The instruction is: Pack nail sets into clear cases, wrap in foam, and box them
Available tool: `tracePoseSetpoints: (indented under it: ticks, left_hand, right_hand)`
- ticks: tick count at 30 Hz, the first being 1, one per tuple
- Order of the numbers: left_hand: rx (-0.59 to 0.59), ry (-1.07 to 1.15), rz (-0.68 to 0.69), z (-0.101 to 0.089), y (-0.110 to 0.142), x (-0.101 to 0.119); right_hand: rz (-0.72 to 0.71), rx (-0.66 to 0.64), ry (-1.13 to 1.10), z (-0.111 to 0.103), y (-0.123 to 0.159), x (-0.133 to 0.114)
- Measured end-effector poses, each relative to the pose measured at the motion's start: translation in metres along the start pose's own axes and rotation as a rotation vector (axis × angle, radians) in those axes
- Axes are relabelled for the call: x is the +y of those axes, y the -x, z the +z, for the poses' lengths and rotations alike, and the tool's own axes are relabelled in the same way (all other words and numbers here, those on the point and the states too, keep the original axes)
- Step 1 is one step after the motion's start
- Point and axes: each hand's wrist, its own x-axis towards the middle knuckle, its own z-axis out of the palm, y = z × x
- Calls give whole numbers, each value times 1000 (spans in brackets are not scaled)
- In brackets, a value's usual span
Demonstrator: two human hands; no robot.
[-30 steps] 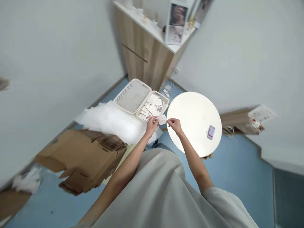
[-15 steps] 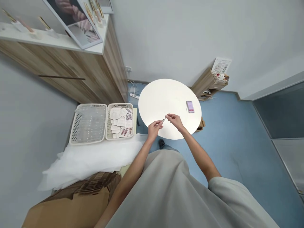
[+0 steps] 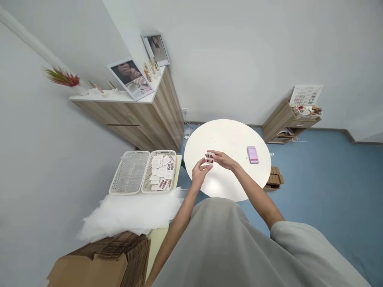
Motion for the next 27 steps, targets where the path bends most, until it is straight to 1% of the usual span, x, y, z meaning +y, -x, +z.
tracePoseSetpoints:
  ticks: [2, 4, 6, 8, 11, 14, 17, 20, 22, 24, 25, 27]
  left_hand:
    - [20, 61, -52, 7, 0, 4]
    - [10, 129, -140, 14, 0, 6]
    - [-18, 175, -222, 20, -2, 6]
    - [-34, 194, -264, 28, -3, 3]
    - [5, 171, -248, 41, -2, -4]
    - [95, 105, -189, 52, 2, -11]
    - [194, 24, -125, 59, 6, -16]
    - [237, -43, -82, 61, 8, -20]
    - [230, -56, -70, 62, 8, -23]
    - [207, -17, -86, 63, 7, -26]
    - [173, 34, -111, 63, 7, -26]
    - [43, 191, -186, 66, 9, -26]
  right_hand:
    - [-4, -66, -37, -12, -1, -2]
    - [-6, -112, -80, -22, 1, -1]
    - [2, -138, -124, -32, 5, 1]
    - [11, -150, -160, -40, 9, 4]
    - [25, -156, -189, -52, 16, 7]
    - [33, -137, -173, -63, 22, 5]
    - [1, -38, -106, -73, 23, 3]
    - [-47, 90, 4, -81, 22, 1]
    - [-75, 129, 81, -84, 23, -2]
    - [-109, 134, 122, -85, 25, -6]
    - [-124, 133, 121, -85, 27, -9]
    - [-134, 115, 86, -83, 32, -15]
